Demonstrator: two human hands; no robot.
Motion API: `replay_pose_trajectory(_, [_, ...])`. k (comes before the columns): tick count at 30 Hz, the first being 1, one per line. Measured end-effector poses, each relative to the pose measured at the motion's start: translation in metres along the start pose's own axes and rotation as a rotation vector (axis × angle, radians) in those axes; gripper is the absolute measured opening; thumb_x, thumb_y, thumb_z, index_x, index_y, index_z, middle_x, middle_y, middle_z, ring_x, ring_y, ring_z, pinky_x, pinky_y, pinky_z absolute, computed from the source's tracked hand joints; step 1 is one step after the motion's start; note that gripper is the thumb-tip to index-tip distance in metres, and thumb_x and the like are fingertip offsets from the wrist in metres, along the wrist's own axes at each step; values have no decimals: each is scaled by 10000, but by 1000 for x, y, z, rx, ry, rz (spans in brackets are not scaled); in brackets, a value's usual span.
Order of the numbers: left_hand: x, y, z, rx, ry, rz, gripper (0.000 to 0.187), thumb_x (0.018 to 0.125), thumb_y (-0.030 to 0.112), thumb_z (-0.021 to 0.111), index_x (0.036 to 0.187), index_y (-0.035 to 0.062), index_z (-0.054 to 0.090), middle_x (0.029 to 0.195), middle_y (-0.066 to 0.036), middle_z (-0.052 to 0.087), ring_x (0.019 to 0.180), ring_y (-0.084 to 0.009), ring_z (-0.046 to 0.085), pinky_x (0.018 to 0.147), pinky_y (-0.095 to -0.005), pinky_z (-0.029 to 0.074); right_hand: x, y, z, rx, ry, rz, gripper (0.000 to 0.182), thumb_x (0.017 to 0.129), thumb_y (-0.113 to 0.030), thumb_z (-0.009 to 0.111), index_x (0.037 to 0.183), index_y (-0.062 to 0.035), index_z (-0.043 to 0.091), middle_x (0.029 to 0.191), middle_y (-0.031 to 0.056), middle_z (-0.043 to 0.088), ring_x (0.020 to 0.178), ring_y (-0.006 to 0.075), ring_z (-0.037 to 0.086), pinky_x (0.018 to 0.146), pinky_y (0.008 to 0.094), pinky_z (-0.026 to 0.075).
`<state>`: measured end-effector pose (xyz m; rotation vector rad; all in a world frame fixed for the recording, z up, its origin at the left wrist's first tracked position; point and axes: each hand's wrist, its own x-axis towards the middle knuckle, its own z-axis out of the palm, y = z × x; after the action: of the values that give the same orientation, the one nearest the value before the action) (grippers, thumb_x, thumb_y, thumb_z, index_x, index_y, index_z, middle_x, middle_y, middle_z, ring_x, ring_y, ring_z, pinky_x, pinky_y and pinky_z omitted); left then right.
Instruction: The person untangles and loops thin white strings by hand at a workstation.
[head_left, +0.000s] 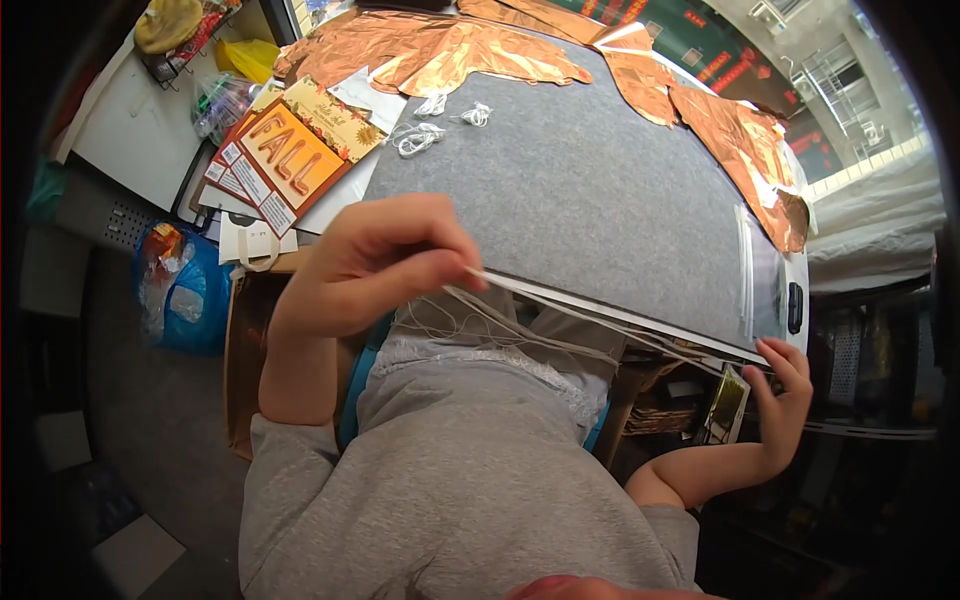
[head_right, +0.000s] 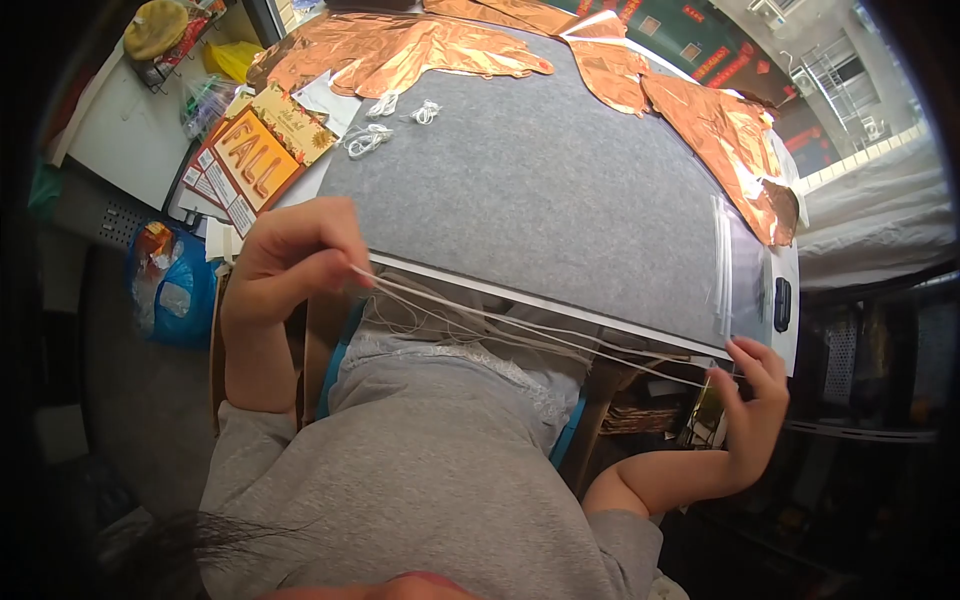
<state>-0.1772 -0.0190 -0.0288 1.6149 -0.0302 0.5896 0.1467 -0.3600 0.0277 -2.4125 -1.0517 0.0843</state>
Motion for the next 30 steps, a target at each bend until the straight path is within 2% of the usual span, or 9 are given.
replay_pose_trajectory(2, [18,5,17,-8,-26,68,90,957,39,606,969,-7,681,880,-46,652,770,-96,591,672,-234,445,6,-39,22,-29,-37,-349,394,817,-43,747,1199,14,672,1181,127,657,1056,220,630,970,334,462])
replay_pose_trajectory(4, [36,13,39,72,-79,149,64,895,29,649,911,4,705,853,-76,635,735,-129,578,634,-253,416,11,-84,52,347,-91,-551,607,737,-168,834,1245,80,613,1180,172,660,1029,259,649,951,353,473])
replay_pose_trajectory(6, [51,23,60,19,-126,186,61,873,18,665,914,5,708,841,-77,632,736,-136,587,630,-255,418,-8,-136,95,1013,-209,-377,740,744,-271,844,1323,82,549,1207,194,653,1054,250,644,960,342,467])
replay_pose_trajectory(9, [56,32,69,26,-115,291,73,848,7,687,916,11,713,817,-74,630,723,-136,585,618,-257,415,-13,-147,133,1050,-374,-421,622,863,-248,759,1360,48,532,1100,155,677,995,227,642,914,345,482])
replay_pose_trajectory(11, [51,39,59,150,8,345,66,885,71,680,904,11,695,807,-58,627,692,-122,545,608,-257,399,-9,-150,145,1285,-710,-320,361,980,-174,616,1275,31,594,949,66,656,850,139,600,783,288,485])
replay_pose_trajectory(13, [41,31,41,196,302,446,223,989,171,548,896,-7,643,803,-58,584,704,-119,486,608,-249,357,-2,-136,143,1213,-749,-260,231,984,-136,569,1139,29,617,875,35,620,775,105,541,718,255,436])
replay_pose_trajectory(15, [23,24,-6,333,416,534,147,1000,80,545,1030,-1,665,949,-79,684,768,-62,586,645,-188,458,4,-113,149,1130,-722,-235,184,1006,-73,474,970,10,635,728,-35,512,641,39,409,580,191,310])
replay_pose_trajectory(22, [-57,24,-80,691,1090,277,191,1015,165,578,1054,11,685,1015,-14,682,872,-21,548,806,-165,436,14,-4,120,815,-795,5,176,1019,-139,527,971,-24,651,726,-83,466,656,11,371,575,184,289])
replay_pose_trajectory(30, [-91,32,-113,726,1236,364,208,1009,175,590,1081,13,698,1057,-17,690,876,-28,553,870,-194,453,15,109,104,400,-874,192,218,992,-156,564,939,16,686,839,18,668,766,80,553,698,255,460])
